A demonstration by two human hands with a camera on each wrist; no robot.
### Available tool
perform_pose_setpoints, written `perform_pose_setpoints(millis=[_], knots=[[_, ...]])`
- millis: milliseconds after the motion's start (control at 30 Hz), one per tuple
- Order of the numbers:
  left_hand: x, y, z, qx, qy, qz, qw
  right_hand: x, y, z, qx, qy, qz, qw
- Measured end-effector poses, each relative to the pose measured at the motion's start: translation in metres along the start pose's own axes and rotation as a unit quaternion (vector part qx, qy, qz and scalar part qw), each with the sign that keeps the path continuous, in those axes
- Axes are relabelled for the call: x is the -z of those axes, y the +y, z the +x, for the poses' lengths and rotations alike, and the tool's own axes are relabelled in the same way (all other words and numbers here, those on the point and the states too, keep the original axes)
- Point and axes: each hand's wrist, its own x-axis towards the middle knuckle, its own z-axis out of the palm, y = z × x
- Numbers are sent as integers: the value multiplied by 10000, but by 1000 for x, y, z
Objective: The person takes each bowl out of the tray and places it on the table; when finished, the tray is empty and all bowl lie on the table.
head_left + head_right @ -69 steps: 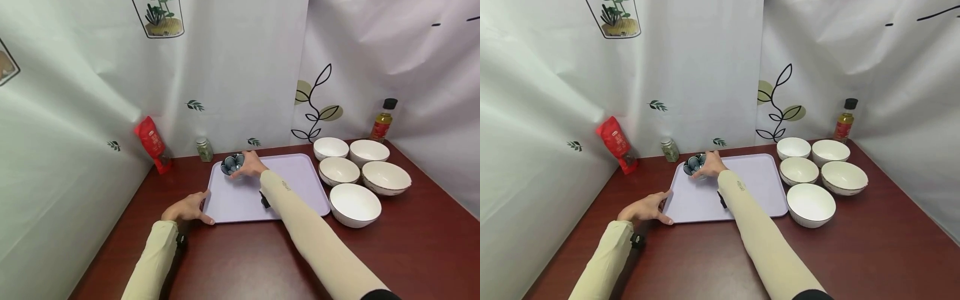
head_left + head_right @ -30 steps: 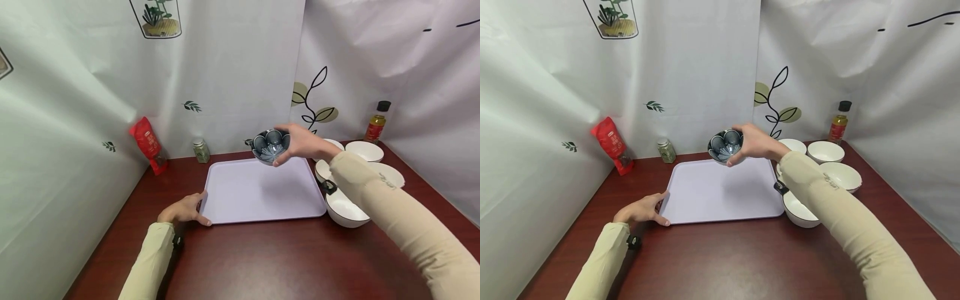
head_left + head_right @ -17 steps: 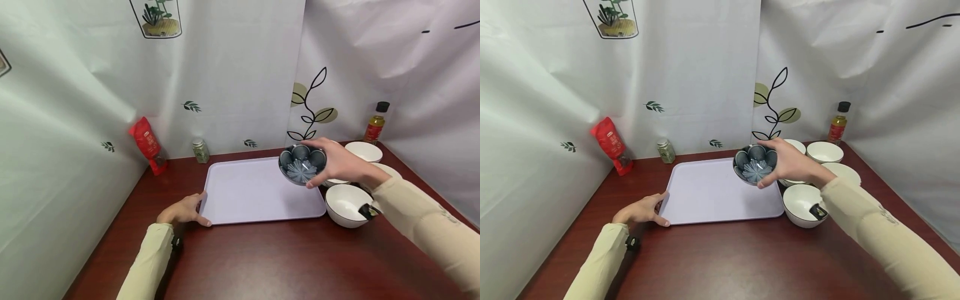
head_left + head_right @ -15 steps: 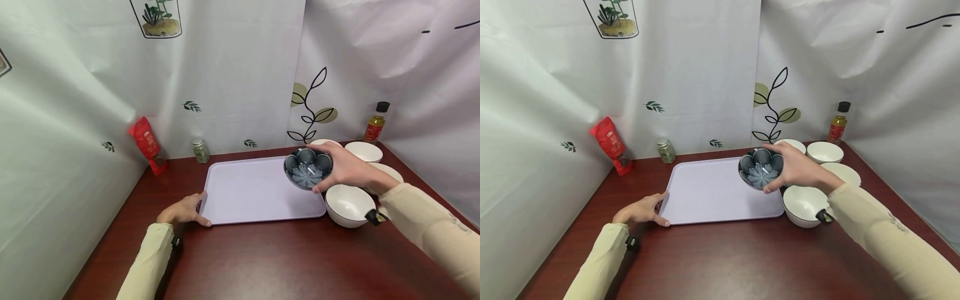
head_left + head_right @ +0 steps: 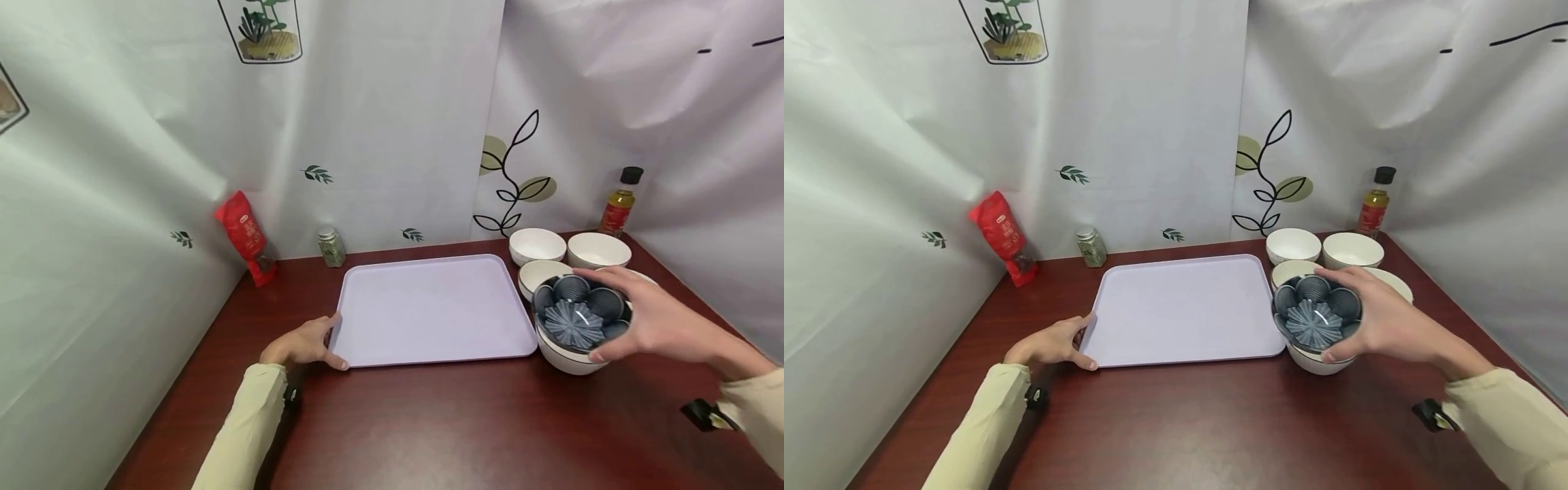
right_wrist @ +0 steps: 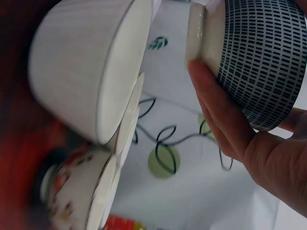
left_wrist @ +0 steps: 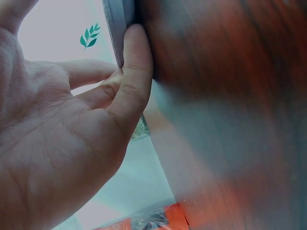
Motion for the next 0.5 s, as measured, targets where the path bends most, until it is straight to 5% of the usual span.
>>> perform_pose_setpoints(millis=[500], knots=[[0,-1,0,-69,46,-51,10000,17,78,-63,-201,764,289,9965]])
